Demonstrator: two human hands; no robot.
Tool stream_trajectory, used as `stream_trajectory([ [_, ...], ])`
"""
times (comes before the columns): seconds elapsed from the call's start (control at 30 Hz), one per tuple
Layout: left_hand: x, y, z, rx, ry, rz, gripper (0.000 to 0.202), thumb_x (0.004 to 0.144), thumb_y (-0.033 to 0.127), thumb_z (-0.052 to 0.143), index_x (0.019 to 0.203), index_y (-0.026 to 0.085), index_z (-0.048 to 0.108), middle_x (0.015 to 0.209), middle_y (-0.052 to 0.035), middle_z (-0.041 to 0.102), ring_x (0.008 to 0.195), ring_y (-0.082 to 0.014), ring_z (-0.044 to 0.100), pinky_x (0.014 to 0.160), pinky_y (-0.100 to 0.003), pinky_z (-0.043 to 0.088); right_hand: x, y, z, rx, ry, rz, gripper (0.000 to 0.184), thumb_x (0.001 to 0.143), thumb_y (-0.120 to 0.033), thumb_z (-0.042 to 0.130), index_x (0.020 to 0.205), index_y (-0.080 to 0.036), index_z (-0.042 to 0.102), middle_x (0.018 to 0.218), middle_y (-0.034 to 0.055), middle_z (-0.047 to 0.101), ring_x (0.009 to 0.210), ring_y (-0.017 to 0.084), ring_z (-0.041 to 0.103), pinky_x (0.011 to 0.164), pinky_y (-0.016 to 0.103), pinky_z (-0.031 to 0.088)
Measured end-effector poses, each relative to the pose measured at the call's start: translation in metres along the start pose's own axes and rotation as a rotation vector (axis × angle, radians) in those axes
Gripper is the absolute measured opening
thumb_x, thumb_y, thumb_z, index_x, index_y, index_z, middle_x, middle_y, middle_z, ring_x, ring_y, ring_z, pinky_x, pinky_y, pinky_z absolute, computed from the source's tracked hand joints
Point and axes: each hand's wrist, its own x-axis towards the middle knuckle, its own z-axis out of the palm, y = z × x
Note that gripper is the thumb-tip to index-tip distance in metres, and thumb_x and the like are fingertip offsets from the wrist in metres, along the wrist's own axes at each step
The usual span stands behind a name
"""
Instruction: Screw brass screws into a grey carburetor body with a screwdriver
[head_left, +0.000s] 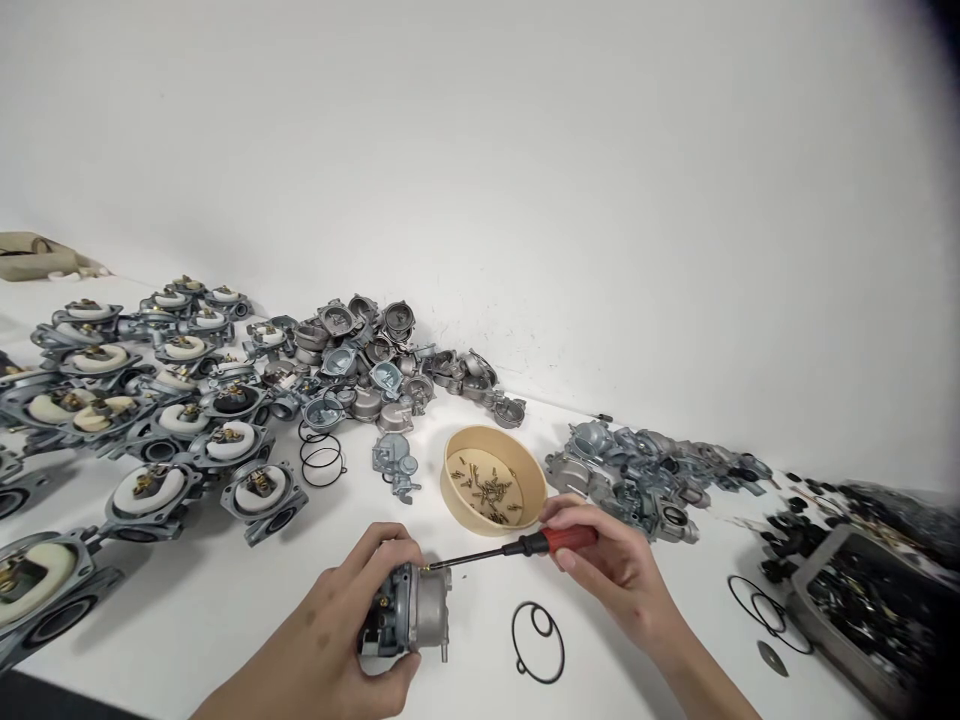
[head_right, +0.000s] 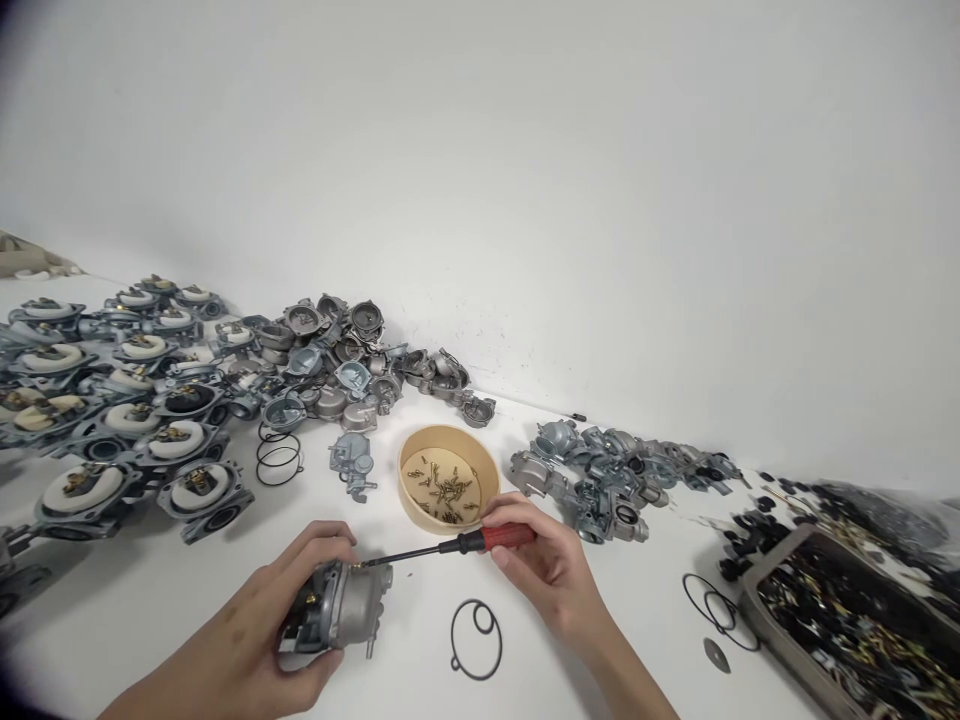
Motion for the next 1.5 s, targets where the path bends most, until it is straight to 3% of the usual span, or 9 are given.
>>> stream_trajectory([
  [0.23, 0.0002, 0.0006, 0.0004, 0.003, 0.010, 0.002, 0.078, 0.072, 0.005, 0.063, 0.138, 0.042, 0.042, 0.149, -0.0006, 0.055, 0.121, -0.0255, 0.072, 0.091, -0.029, 0.060, 0.0002, -0.0001, 0.0000, 0.012, 0.003, -0.017, 0.016, 0.091, -0.036, 0.084, 0.106, -0.029, 0.083, 0.108, 0.0102, 0.071, 0.102, 0.025, 0.064, 0.080, 0.029, 0.057],
  [0.4, -0.0005, 0.0008, 0.0004, 0.000, 0.008, -0.018, 0.079, 0.072, 0.005, 0.063, 0.139, 0.043, 0.041, 0.150, -0.0005, 0.054, 0.125, -0.0269, 0.071, 0.093, -0.031, 0.060, -0.0009, 0.0030, 0.0010, 0.021, 0.037, 0.043, 0.023, 0.090, -0.043, 0.084, 0.107, -0.027, 0.083, 0.109, 0.0096, 0.070, 0.079, 0.019, 0.064, 0.068, 0.029, 0.054],
  [0.57, -0.0007, 0.0009, 0.0001, -0.003, -0.010, -0.032, 0.080, 0.073, 0.004, 0.063, 0.138, 0.045, 0.041, 0.149, 0.0013, 0.054, 0.124, -0.0258, 0.070, 0.095, -0.032, 0.060, 0.0001, 0.0055, 0.0050, 0.072, 0.049, 0.095, 0.024, 0.100, -0.047, 0.072, 0.099, -0.024, 0.081, 0.085, 0.0048, 0.070, 0.058, 0.013, 0.061, 0.061, 0.030, 0.050],
  [0.83, -0.0008, 0.0024, -0.0011, 0.002, -0.018, -0.042, 0.078, 0.074, 0.006, 0.063, 0.138, 0.043, 0.040, 0.148, -0.0002, 0.054, 0.117, -0.0243, 0.072, 0.096, -0.033, 0.060, 0.0001, 0.0071, 0.0050, 0.051, 0.066, 0.121, 0.027, 0.097, -0.049, 0.076, 0.099, -0.023, 0.080, 0.072, 0.0010, 0.068, 0.055, 0.013, 0.062, 0.062, 0.030, 0.050],
  [1.1, -0.0005, 0.0001, 0.0006, 0.027, -0.007, -0.009, 0.081, 0.073, 0.005, 0.062, 0.140, 0.043, 0.039, 0.150, -0.0008, 0.054, 0.120, -0.0252, 0.072, 0.092, -0.032, 0.061, -0.0001, 0.0073, 0.0049, 0.022, 0.068, 0.124, 0.025, 0.098, -0.048, 0.075, 0.098, -0.023, 0.079, 0.071, 0.0009, 0.069, 0.056, 0.014, 0.063, 0.065, 0.031, 0.051],
  [1.5, 0.0014, 0.0031, -0.0020, 0.038, 0.010, 0.024, 0.078, 0.073, 0.005, 0.062, 0.138, 0.041, 0.041, 0.147, -0.0025, 0.057, 0.122, -0.0257, 0.072, 0.091, -0.029, 0.061, -0.0008, 0.0048, 0.0057, 0.026, 0.065, 0.090, 0.019, 0.096, -0.042, 0.078, 0.098, -0.023, 0.079, 0.086, 0.0046, 0.072, 0.060, 0.016, 0.067, 0.065, 0.032, 0.056],
])
